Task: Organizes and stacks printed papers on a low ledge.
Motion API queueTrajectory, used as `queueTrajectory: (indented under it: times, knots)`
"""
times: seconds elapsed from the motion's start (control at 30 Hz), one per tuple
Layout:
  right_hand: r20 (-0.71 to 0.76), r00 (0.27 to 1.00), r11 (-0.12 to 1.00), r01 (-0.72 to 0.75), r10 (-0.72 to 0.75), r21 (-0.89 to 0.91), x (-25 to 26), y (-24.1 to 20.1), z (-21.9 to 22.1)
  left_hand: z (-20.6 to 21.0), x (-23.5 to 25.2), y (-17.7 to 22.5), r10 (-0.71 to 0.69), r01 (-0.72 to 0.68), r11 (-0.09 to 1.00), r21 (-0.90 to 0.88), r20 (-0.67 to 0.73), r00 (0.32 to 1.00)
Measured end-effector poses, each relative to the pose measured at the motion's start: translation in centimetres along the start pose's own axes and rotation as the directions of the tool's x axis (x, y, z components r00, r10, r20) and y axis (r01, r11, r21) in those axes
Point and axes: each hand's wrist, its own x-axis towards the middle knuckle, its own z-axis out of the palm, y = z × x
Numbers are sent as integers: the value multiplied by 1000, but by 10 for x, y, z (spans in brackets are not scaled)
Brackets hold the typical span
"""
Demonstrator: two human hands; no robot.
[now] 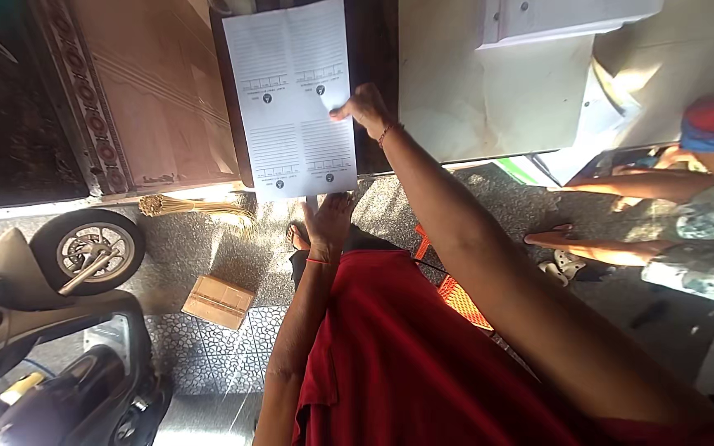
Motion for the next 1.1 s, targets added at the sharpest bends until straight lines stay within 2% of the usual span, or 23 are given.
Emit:
queueTrajectory:
  times: [0.2,0.53,0.73,0.83,0.97,1.03,1.1]
  knots:
    - [-11,1000,999,-17,17,49,0,1,2,2,2,-2,-5,4,999,34,17,1000]
    - [-21,999,999,-27,27,20,-2,-1,0,0,2,-2,-11,12,1000,-25,31,999]
    - [-27,999,999,-36,36,4,-3,-2,0,-1,1,-6,-7,6,1000,5,29,1000]
    - [-27,999,999,-33,34,16,-2,0,1,7,9,-11,-23,21,997,-76,-34,999]
    - [-28,999,999,-32,32,5,-3,-1,1,10,15,-15,-44,40,991,-127,-33,998]
    - [-27,999,999,-37,37,14,-4,-1,1,11,13,-15,-44,40,992,-116,-33,998]
    - [-31,999,999,-30,30,11,-3,-1,0,10,8,-17,-60,61,998,-33,31,998]
